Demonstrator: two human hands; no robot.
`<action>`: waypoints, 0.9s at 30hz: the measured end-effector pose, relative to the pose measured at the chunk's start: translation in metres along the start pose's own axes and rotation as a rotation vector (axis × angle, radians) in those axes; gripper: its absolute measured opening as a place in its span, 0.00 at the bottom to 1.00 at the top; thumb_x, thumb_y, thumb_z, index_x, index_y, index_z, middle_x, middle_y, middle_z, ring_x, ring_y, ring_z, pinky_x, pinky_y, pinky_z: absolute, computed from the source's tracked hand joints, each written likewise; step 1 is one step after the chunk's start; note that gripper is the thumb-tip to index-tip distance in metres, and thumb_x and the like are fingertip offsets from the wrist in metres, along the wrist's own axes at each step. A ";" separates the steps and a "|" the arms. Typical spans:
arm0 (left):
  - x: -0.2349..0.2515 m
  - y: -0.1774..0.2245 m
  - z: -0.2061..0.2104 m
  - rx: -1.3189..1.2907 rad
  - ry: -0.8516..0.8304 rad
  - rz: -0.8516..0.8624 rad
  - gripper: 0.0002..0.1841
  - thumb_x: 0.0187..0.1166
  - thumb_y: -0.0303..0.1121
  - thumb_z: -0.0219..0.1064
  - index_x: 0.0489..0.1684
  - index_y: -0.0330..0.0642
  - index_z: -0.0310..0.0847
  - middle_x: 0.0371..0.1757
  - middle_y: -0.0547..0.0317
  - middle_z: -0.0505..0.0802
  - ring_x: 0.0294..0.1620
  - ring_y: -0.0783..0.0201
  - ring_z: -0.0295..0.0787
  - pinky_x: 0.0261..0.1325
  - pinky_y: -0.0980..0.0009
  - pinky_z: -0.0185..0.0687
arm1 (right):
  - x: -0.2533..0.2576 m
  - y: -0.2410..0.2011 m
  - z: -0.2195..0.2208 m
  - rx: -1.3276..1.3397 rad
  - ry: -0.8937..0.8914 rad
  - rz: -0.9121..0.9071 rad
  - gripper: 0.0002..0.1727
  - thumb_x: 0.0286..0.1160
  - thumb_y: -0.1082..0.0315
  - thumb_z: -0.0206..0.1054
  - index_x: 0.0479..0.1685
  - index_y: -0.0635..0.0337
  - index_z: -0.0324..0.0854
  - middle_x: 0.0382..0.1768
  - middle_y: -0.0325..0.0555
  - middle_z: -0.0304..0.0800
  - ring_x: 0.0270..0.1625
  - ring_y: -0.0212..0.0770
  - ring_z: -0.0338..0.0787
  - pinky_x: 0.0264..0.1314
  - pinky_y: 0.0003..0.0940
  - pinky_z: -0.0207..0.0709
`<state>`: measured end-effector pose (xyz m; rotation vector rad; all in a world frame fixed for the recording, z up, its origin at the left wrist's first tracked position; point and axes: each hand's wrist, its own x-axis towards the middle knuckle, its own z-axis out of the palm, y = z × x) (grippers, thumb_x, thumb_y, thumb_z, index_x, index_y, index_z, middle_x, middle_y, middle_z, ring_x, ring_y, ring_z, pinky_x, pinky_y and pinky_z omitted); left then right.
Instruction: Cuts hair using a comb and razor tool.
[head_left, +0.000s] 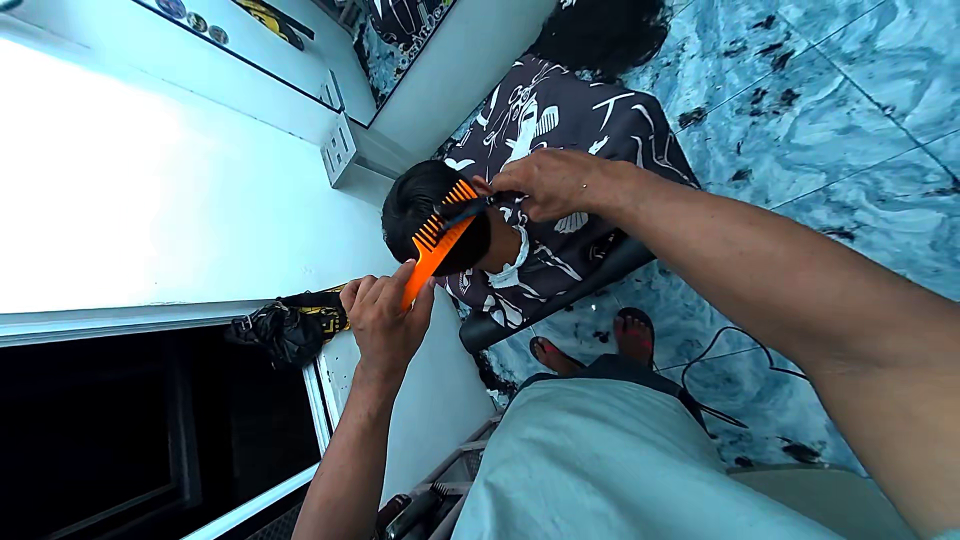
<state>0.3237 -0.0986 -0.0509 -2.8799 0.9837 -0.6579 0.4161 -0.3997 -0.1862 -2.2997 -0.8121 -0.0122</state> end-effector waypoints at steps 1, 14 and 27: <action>0.001 -0.001 0.000 0.001 0.003 0.007 0.17 0.76 0.44 0.74 0.54 0.44 0.94 0.29 0.59 0.92 0.32 0.61 0.83 0.59 0.56 0.72 | 0.001 0.000 -0.001 -0.012 -0.014 0.003 0.27 0.62 0.73 0.75 0.67 0.54 0.82 0.53 0.52 0.87 0.54 0.56 0.89 0.55 0.59 0.81; 0.018 -0.001 0.002 -0.471 -0.414 -0.447 0.26 0.96 0.46 0.41 0.44 0.36 0.82 0.26 0.55 0.91 0.17 0.62 0.82 0.22 0.60 0.83 | -0.075 -0.082 0.067 0.926 0.443 0.655 0.20 0.73 0.64 0.74 0.60 0.62 0.78 0.42 0.50 0.92 0.33 0.46 0.92 0.32 0.50 0.90; -0.007 -0.011 -0.005 0.050 -0.191 0.186 0.20 0.78 0.50 0.70 0.57 0.47 0.94 0.29 0.56 0.89 0.34 0.55 0.84 0.48 0.53 0.72 | -0.052 -0.132 0.096 0.761 0.086 0.622 0.24 0.70 0.59 0.78 0.62 0.58 0.80 0.47 0.48 0.91 0.46 0.45 0.92 0.53 0.51 0.87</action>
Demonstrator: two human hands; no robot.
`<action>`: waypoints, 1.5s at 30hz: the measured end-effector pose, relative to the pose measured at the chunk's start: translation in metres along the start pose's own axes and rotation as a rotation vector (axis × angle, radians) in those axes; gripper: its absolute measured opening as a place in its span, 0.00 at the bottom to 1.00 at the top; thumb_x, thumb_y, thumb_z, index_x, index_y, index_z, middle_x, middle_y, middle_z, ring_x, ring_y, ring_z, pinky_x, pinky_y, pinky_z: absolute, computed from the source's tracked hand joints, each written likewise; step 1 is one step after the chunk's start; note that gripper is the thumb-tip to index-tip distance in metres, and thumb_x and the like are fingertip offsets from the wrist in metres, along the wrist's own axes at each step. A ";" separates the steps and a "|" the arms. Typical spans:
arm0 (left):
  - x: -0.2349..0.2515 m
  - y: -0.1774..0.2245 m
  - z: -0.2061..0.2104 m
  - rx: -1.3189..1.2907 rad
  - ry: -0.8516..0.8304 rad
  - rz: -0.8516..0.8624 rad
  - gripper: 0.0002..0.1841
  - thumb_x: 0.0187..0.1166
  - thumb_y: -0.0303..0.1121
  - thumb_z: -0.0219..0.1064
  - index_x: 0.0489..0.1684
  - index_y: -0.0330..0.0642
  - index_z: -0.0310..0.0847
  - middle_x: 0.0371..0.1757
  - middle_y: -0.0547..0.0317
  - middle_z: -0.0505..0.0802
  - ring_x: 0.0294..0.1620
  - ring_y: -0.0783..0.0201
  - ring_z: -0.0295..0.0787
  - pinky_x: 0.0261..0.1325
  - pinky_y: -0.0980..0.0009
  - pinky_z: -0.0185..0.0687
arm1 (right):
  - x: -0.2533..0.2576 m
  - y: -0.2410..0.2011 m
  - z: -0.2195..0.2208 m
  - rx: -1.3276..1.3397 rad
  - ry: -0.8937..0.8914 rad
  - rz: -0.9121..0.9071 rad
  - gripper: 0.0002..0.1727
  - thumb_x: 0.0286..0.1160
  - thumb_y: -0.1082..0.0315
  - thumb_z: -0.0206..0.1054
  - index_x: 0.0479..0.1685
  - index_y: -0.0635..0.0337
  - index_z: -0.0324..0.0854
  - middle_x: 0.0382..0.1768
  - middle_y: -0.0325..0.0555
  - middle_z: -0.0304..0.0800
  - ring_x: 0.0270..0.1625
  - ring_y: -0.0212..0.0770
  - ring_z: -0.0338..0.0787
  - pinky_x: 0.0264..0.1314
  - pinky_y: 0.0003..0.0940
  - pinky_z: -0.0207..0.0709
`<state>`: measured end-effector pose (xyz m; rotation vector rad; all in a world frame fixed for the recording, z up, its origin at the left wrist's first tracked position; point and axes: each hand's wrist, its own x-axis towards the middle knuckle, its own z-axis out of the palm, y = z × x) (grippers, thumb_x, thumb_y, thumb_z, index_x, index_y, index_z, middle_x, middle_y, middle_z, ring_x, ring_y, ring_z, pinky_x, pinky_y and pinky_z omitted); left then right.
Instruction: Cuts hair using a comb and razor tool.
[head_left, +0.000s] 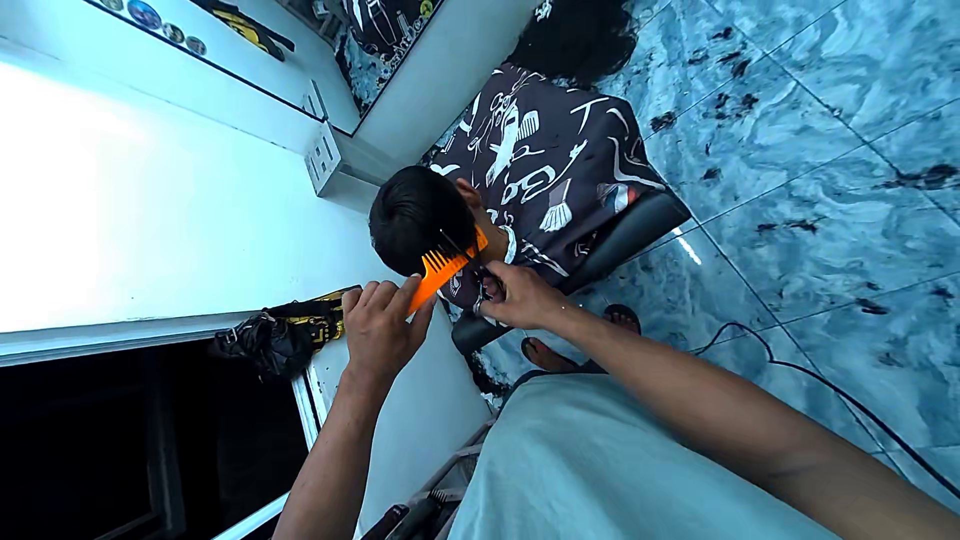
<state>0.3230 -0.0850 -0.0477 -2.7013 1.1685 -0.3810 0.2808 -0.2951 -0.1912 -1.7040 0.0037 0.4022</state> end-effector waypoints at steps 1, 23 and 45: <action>0.002 0.000 -0.001 -0.001 0.006 -0.009 0.20 0.78 0.50 0.70 0.57 0.47 0.94 0.29 0.57 0.89 0.34 0.55 0.83 0.48 0.54 0.72 | 0.004 0.000 -0.002 -0.021 0.026 -0.009 0.19 0.70 0.65 0.75 0.60 0.57 0.81 0.42 0.47 0.91 0.41 0.45 0.92 0.47 0.52 0.87; 0.016 -0.016 -0.001 -0.033 0.110 -0.004 0.19 0.77 0.48 0.72 0.59 0.47 0.93 0.29 0.56 0.87 0.35 0.56 0.81 0.51 0.54 0.69 | 0.006 -0.017 -0.039 -0.391 0.094 -0.123 0.17 0.66 0.68 0.71 0.56 0.55 0.84 0.46 0.48 0.90 0.48 0.50 0.91 0.47 0.56 0.85; -0.026 -0.008 0.007 -0.203 -0.308 -0.017 0.23 0.87 0.53 0.58 0.60 0.49 0.93 0.28 0.55 0.88 0.31 0.56 0.85 0.43 0.52 0.78 | -0.029 0.039 -0.017 0.365 0.042 0.104 0.21 0.68 0.62 0.80 0.53 0.62 0.80 0.38 0.50 0.90 0.33 0.44 0.91 0.33 0.45 0.88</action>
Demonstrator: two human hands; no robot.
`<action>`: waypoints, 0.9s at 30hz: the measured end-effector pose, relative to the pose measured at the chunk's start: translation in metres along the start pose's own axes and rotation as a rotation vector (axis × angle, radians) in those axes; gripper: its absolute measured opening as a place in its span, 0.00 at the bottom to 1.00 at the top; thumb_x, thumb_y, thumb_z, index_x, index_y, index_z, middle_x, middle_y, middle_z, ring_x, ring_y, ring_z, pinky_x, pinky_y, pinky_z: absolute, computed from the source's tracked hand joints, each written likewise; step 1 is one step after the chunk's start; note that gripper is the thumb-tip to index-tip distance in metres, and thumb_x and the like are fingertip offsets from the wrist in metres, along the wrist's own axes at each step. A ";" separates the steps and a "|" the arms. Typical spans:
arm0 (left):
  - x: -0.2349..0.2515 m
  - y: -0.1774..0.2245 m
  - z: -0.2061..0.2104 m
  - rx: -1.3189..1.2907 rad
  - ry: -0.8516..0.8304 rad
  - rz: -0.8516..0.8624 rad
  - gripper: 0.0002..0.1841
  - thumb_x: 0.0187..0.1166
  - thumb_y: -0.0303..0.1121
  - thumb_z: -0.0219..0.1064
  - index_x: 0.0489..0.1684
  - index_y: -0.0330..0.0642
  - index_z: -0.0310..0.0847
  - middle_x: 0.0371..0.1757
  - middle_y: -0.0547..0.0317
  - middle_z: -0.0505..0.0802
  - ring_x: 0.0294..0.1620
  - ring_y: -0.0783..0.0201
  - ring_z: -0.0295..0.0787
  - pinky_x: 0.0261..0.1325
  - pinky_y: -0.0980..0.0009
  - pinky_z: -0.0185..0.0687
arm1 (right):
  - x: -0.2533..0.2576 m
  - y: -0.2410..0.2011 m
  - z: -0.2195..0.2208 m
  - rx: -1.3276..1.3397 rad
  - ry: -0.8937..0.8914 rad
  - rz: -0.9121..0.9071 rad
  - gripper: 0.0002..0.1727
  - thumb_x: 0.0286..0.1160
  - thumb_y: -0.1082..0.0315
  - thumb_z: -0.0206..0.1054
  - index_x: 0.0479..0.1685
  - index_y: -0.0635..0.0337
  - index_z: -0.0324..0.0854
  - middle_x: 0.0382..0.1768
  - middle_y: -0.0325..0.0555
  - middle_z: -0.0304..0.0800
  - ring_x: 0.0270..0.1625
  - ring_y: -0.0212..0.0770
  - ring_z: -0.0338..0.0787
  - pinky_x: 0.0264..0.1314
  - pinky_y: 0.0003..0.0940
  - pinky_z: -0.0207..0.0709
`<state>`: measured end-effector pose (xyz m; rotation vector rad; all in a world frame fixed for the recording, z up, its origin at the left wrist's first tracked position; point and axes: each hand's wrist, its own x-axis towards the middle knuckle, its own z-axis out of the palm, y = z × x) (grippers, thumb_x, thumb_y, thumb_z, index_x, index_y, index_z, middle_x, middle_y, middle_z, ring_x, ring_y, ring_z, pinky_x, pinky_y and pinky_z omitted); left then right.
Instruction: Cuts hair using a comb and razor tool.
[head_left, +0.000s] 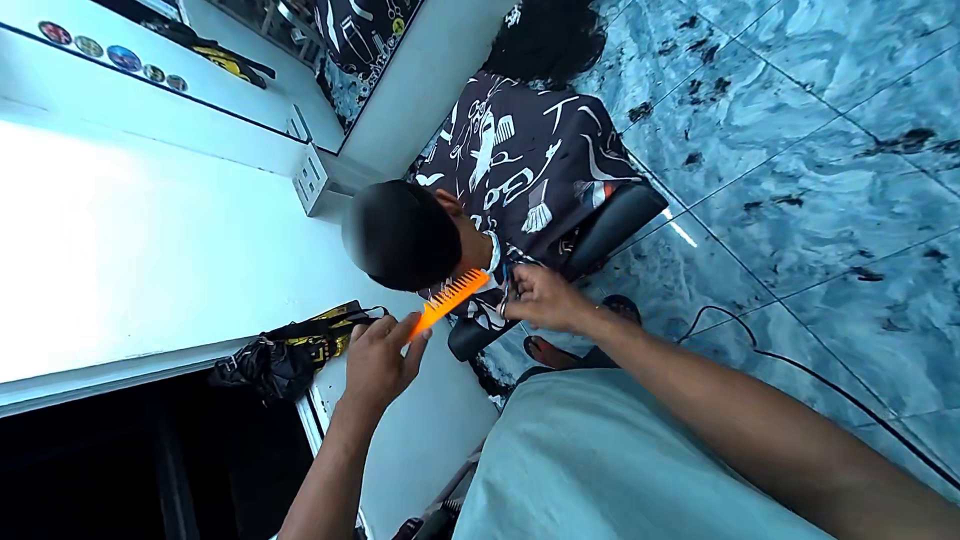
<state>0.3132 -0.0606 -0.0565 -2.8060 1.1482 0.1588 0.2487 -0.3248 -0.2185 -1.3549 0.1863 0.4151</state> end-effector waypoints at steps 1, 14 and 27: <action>-0.002 0.003 0.000 0.087 0.057 0.059 0.23 0.85 0.54 0.60 0.61 0.50 0.93 0.27 0.56 0.87 0.32 0.56 0.83 0.45 0.53 0.75 | 0.000 0.003 0.007 -0.052 -0.060 -0.017 0.20 0.67 0.60 0.80 0.52 0.61 0.81 0.38 0.47 0.89 0.32 0.40 0.90 0.34 0.41 0.86; 0.038 0.024 -0.023 0.325 0.238 0.036 0.20 0.80 0.49 0.66 0.60 0.50 0.93 0.27 0.57 0.86 0.33 0.55 0.82 0.46 0.53 0.70 | 0.034 -0.011 0.023 -0.068 -0.082 -0.123 0.16 0.68 0.68 0.77 0.53 0.59 0.81 0.35 0.46 0.90 0.33 0.40 0.90 0.39 0.43 0.86; 0.076 0.027 -0.056 -0.194 0.300 -0.434 0.25 0.96 0.46 0.46 0.42 0.35 0.84 0.22 0.51 0.85 0.19 0.57 0.81 0.26 0.54 0.79 | 0.011 -0.021 -0.005 0.169 0.153 -0.149 0.15 0.74 0.74 0.72 0.58 0.61 0.79 0.46 0.49 0.93 0.37 0.45 0.94 0.35 0.44 0.91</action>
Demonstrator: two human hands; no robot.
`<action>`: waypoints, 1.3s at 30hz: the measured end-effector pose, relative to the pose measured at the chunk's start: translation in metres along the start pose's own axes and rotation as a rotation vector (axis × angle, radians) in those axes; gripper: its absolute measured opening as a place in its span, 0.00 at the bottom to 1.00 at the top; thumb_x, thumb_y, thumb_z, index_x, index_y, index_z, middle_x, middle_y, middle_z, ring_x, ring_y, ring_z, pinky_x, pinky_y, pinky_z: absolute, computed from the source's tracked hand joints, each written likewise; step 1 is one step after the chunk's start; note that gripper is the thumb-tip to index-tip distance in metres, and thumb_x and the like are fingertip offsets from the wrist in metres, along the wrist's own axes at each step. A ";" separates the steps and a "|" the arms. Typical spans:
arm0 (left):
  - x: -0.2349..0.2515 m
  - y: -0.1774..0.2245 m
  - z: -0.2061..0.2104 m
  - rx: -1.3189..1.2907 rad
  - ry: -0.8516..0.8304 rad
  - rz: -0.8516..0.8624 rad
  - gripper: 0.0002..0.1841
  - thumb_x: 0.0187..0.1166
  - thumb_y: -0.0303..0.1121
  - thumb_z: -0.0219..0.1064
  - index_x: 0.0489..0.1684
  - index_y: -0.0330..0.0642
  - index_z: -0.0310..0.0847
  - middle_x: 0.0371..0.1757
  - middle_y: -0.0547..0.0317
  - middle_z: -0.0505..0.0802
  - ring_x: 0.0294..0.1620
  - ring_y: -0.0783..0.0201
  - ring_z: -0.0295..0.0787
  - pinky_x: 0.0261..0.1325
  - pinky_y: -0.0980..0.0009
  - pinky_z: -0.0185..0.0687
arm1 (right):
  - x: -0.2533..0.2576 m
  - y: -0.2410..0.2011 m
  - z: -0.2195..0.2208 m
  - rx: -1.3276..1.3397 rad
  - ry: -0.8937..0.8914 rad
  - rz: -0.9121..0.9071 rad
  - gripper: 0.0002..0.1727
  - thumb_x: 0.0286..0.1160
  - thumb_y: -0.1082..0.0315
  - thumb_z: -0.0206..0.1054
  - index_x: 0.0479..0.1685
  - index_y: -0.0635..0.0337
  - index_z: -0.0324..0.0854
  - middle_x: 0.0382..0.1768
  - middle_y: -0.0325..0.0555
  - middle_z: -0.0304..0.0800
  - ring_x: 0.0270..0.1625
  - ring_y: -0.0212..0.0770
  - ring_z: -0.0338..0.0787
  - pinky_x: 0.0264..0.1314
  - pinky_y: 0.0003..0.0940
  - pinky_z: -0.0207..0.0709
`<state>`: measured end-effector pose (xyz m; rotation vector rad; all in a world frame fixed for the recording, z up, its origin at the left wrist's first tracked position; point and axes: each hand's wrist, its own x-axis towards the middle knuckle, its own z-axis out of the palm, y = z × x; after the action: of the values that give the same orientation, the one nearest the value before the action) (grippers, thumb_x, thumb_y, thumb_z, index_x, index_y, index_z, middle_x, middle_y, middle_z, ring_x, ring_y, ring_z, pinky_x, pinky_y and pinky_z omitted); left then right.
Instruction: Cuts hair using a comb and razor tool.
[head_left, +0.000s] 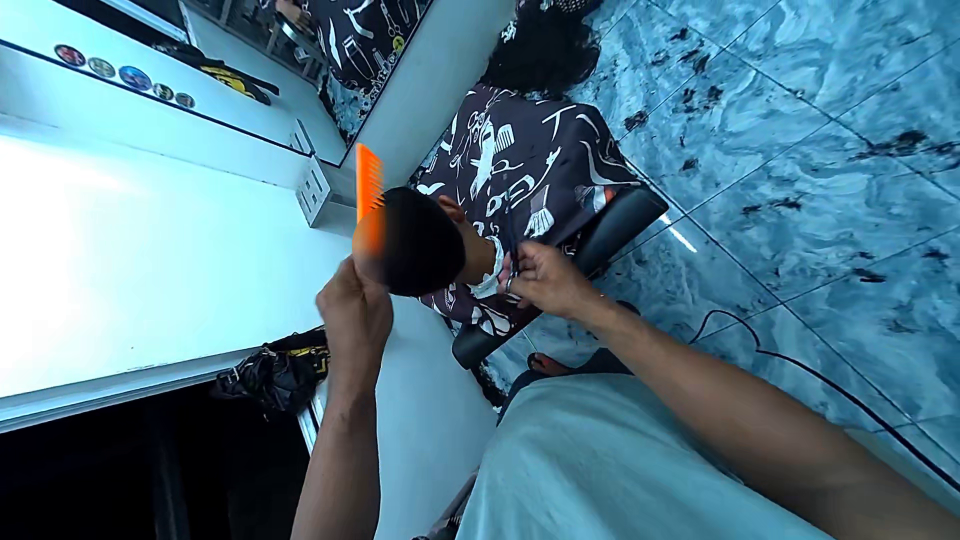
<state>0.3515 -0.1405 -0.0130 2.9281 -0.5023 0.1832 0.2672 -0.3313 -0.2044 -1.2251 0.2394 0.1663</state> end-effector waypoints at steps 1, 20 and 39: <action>0.000 0.002 0.002 -0.040 -0.119 -0.029 0.27 0.96 0.46 0.45 0.41 0.35 0.84 0.22 0.52 0.87 0.19 0.57 0.82 0.26 0.52 0.81 | -0.004 -0.002 -0.007 0.021 0.044 -0.017 0.16 0.75 0.73 0.73 0.59 0.61 0.79 0.49 0.49 0.92 0.39 0.46 0.95 0.36 0.45 0.92; 0.082 -0.152 0.076 -0.725 -0.301 0.365 0.29 0.62 0.45 0.86 0.53 0.44 0.74 0.44 0.59 0.89 0.42 0.67 0.88 0.45 0.62 0.87 | -0.081 0.079 0.117 0.020 0.736 0.052 0.28 0.71 0.72 0.76 0.72 0.59 0.72 0.55 0.52 0.90 0.40 0.46 0.93 0.35 0.43 0.89; 0.178 -0.058 0.050 -0.315 -0.563 0.633 0.28 0.68 0.49 0.81 0.49 0.38 0.72 0.41 0.50 0.86 0.42 0.59 0.85 0.48 0.55 0.84 | 0.003 0.041 0.133 0.051 0.514 -0.109 0.22 0.70 0.75 0.73 0.64 0.62 0.78 0.39 0.53 0.92 0.29 0.46 0.90 0.22 0.40 0.83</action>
<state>0.5424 -0.1528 -0.0436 2.3866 -1.3804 -0.6056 0.2719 -0.1922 -0.2004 -1.2115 0.6166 -0.2529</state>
